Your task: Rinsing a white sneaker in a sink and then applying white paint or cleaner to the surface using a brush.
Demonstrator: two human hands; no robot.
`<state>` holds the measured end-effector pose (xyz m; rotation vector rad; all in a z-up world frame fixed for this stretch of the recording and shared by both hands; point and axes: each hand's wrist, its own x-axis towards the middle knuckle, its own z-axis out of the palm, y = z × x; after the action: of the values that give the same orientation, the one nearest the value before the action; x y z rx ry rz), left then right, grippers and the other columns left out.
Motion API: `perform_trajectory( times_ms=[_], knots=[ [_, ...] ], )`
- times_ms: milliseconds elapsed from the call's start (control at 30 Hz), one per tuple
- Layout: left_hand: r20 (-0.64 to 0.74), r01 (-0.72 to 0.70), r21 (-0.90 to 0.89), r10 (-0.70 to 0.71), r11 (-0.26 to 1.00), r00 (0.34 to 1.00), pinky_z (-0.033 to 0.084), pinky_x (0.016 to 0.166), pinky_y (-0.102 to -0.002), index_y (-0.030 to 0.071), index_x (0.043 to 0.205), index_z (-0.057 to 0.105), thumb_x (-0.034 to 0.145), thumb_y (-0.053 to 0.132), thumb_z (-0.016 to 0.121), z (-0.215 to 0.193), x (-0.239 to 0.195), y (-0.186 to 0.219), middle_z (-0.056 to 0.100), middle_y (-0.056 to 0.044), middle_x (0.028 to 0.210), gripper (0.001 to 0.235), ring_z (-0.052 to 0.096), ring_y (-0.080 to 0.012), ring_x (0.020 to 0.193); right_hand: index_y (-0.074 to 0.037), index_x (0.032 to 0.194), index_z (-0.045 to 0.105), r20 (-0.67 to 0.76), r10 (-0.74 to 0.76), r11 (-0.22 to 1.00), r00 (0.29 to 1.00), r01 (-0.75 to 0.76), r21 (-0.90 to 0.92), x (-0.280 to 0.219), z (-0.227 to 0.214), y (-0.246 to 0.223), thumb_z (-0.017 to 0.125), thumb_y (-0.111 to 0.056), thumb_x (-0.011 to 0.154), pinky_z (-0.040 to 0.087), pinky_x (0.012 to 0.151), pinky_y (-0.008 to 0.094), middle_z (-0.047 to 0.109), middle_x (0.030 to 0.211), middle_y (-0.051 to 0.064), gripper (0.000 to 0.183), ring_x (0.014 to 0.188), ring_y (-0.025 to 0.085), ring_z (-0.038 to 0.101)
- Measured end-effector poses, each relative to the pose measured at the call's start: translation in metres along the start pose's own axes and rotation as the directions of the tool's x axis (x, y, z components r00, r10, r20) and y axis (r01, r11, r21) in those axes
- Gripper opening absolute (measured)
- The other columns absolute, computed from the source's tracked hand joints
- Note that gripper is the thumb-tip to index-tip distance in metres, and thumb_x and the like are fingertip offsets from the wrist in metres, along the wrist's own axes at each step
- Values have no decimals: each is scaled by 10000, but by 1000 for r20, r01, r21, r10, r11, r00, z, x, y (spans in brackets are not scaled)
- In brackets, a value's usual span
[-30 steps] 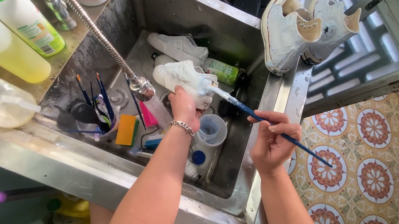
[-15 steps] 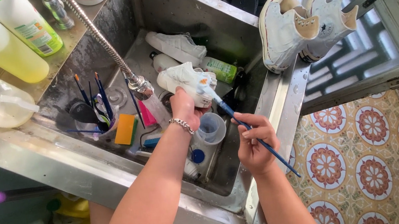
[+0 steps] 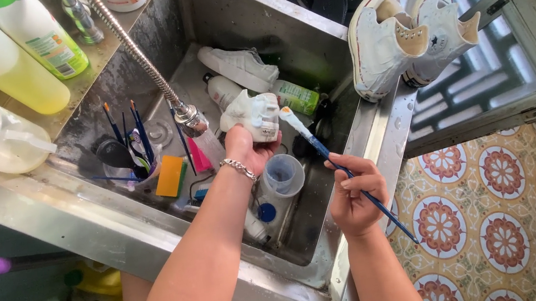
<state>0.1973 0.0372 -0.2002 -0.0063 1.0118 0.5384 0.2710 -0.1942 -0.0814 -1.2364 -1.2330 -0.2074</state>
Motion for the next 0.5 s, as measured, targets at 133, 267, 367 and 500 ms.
perform_trajectory(
  times_ms=[133,267,367,500],
  knots=[
    [44,47,-9,-47,999,998,798,909,-619,1,1863,232,1296,540,322,1,-4,-2,551,-338,1501,788,800,-544,1169,-111,1044,632,40,36,996,999,-39,76,5,13,-4,735,-17,1208,777,861,424,913,1206,278,215,1008,402,959],
    [87,59,-46,-55,997,995,807,822,-650,-45,1676,437,1291,454,324,1,-1,6,666,-339,1350,640,826,-577,1039,-98,1019,582,-62,67,998,996,-65,26,5,9,3,734,-24,1219,768,783,418,901,1139,306,262,858,379,935],
    [89,66,-68,-60,996,994,813,811,-649,-67,1618,481,1282,415,329,1,-11,11,698,-352,1315,607,843,-596,1030,-82,1075,534,-152,116,992,982,-107,65,3,5,15,728,-79,1252,764,762,424,881,1155,330,263,829,373,921],
    [90,40,6,-40,999,995,807,831,-643,-34,1647,508,1281,475,345,-6,3,5,729,-346,1331,648,855,-555,1044,-93,1206,479,-249,315,938,916,-262,226,3,14,32,680,-126,1295,789,808,432,872,1193,297,222,886,363,924]
  ],
)
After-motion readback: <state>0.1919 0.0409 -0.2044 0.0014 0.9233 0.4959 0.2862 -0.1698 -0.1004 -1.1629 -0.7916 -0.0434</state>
